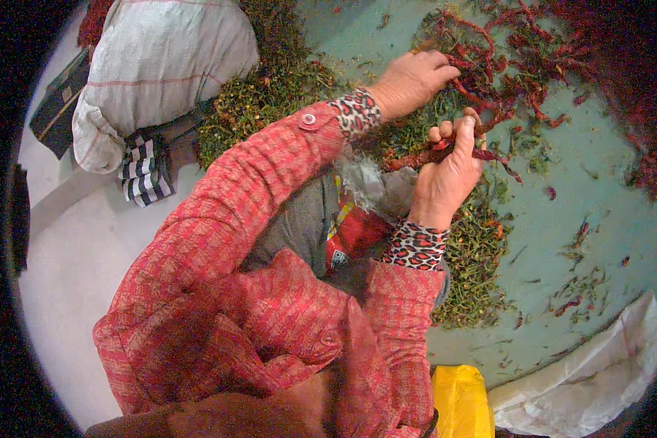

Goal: The person sits on the floor and repeatedly picks up dried red chilies, removes stems, and places the chilies into a blue container. Stems and debris are discarded onto the floor. The person continues this process throughout the clip.

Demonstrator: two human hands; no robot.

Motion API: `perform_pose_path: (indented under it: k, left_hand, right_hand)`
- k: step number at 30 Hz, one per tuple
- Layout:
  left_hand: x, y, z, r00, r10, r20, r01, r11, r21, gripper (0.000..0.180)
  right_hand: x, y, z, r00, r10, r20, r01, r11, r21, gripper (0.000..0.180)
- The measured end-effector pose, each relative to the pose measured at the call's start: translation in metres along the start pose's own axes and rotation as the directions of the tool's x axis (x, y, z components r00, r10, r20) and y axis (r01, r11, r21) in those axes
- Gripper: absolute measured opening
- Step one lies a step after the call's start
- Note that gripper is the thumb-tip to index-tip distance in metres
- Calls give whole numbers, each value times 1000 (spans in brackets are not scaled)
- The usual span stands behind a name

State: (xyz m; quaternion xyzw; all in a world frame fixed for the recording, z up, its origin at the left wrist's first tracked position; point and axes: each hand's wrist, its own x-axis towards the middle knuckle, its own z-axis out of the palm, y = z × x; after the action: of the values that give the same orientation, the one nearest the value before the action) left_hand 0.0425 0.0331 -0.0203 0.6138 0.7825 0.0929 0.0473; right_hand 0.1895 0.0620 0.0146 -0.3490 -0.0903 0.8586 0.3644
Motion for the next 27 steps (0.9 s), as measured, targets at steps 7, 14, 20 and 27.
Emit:
perform_pose_path:
  k: [7, 14, 20, 27]
  left_hand:
    - [-25, -56, -13, 987, -80, -140, 63, 990, -124, 20]
    - [-122, -134, -83, 864, -488, -121, 480, 873, -89, 21]
    - [-137, -119, -54, 938, -267, 220, 255, 964, 79, 33]
    - [-223, -159, -84, 607, -400, 687, 351, 910, 219, 17]
  right_hand:
    - [-2, 4, 6, 998, -29, -59, 24, 997, -75, 15]
    - [-5, -4, 9, 999, 37, -30, -39, 997, -63, 22]
    - [-1, 2, 4, 999, 34, -22, -35, 997, -63, 18]
    - [-1, 6, 8, 997, 63, -50, -68, 994, -88, 19]
